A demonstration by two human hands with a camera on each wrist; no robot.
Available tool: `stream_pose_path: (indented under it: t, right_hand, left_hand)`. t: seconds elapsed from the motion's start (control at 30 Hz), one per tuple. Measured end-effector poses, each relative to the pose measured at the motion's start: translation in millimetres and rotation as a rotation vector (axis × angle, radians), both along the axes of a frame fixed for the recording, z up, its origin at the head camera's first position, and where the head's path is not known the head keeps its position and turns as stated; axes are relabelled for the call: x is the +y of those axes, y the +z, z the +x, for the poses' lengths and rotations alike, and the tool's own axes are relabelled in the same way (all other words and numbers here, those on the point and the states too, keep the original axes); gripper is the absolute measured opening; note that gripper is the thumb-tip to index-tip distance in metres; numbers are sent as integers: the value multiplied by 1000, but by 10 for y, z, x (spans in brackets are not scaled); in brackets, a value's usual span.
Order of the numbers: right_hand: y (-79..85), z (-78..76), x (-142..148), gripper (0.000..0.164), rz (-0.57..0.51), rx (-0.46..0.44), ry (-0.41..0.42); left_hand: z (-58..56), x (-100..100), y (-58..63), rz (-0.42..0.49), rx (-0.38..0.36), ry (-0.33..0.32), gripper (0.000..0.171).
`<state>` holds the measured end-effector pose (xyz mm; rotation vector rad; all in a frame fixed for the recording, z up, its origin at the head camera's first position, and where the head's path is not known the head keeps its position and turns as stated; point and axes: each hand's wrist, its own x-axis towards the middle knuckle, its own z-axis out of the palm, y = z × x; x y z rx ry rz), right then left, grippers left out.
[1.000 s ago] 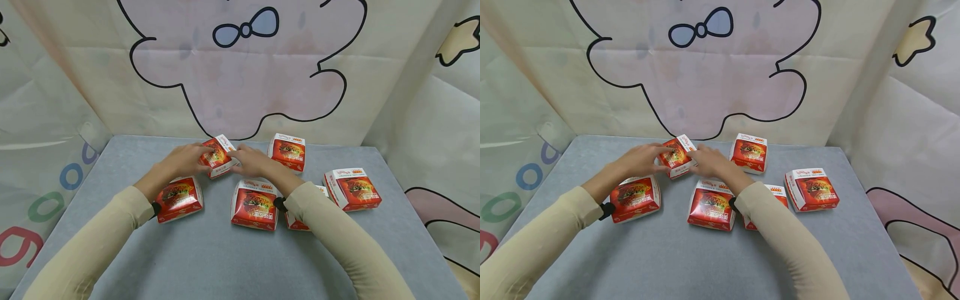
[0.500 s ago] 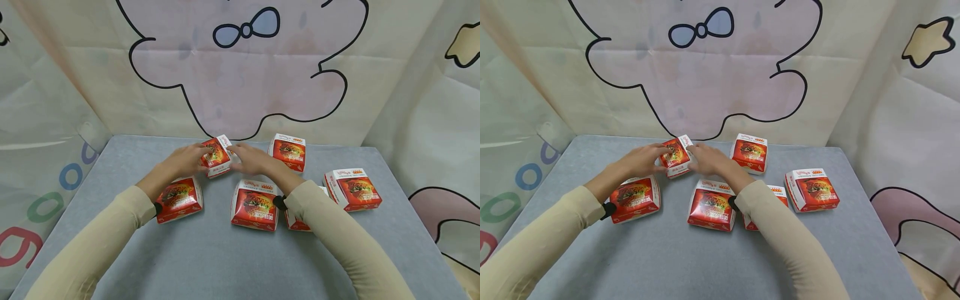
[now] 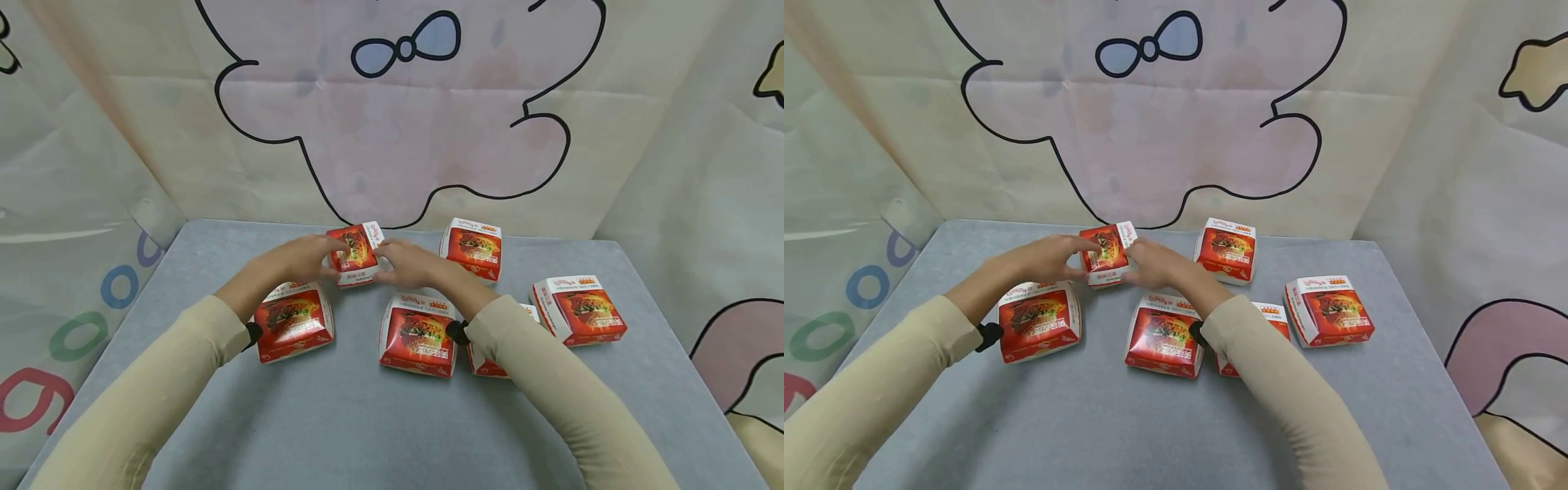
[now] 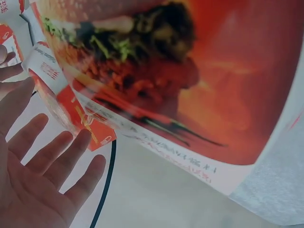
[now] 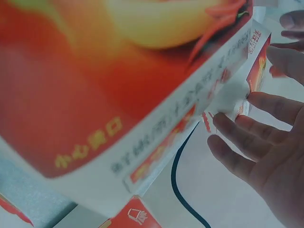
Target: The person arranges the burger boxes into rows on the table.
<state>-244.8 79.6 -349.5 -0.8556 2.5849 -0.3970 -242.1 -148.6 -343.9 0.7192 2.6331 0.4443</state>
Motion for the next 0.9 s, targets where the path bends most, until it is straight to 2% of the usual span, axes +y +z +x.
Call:
stream_pose_path:
  t: [0.17,0.3,0.53,0.73,0.9]
  right_hand:
    - [-4,27,-31,57,-19,9,3]
    - [-5,47,-59,55,-17,26,7]
    - [12,57,-59,54,-4,39,18]
    - [25,18,-17,58,-19,48,-11]
    - [12,-34,29,64,17,57,-59]
  left_hand:
    - [3,19,34,20,1,-8,61]
    - [10,46,33,1,-18,-5,59]
    - [21,69,29,-28,-20,-19,47]
    - [16,52,10,-27,-13,-17,44]
    - [-16,15,-34,-1,6,-13,41]
